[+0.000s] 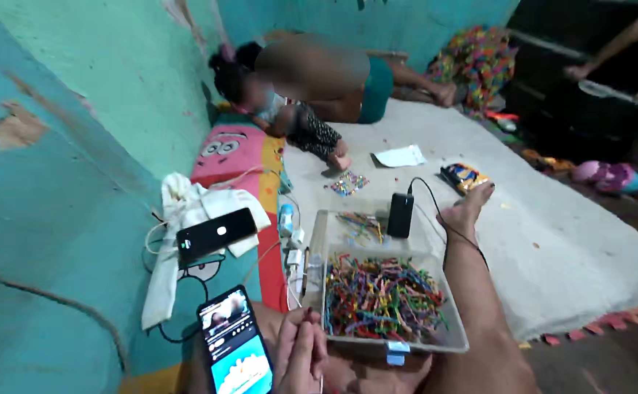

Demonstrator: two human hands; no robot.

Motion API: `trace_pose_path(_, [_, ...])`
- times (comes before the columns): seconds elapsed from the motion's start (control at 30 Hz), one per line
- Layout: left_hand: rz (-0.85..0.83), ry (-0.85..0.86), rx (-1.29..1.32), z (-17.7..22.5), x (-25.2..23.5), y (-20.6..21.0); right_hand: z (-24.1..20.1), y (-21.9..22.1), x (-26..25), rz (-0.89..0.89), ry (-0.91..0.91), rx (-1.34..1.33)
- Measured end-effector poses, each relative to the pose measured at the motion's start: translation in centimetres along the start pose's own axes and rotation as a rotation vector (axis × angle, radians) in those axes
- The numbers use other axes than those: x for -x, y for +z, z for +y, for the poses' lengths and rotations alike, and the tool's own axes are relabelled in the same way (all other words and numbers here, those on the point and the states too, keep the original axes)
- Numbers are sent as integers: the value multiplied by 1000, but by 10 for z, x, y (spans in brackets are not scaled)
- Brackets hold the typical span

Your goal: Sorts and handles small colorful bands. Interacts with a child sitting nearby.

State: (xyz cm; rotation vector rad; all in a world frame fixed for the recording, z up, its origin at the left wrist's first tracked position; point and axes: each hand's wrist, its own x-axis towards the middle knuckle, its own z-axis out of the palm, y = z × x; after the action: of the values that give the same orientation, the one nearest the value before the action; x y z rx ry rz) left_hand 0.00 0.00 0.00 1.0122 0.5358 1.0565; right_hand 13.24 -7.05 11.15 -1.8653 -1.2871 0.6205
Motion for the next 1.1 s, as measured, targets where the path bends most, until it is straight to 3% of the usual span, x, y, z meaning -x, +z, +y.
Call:
trace_pose_path(0.07, [-20,6,-20,-3,0,1,-6,-9,-7,252,-148,38])
trace_pose_path(0.17, [-57,-24,-58,-8,4,14,0,-19,-25,352,-182,47])
trace_pose_path(0.27, [-123,-7,-158,-18,7,15,61,-5,-31,298,-326,-96])
trace_pose_path(0.33, [-156,12,-237,-23,9,13,118,21,-13,135,-394,-366])
trace_pose_path(0.4, [-183,7,-300,-27,12,13,138,35,7,43,-387,-492])
trace_pose_path(0.67, [-221,42,-432,-40,18,22,134,38,25,168,-297,-339])
trace_pose_path(0.87, [-199,-132,-337,-41,23,24,133,40,27,264,-445,35])
trace_pose_path(1.1, [-205,-283,-168,-41,26,27,137,44,35,293,-424,-27])
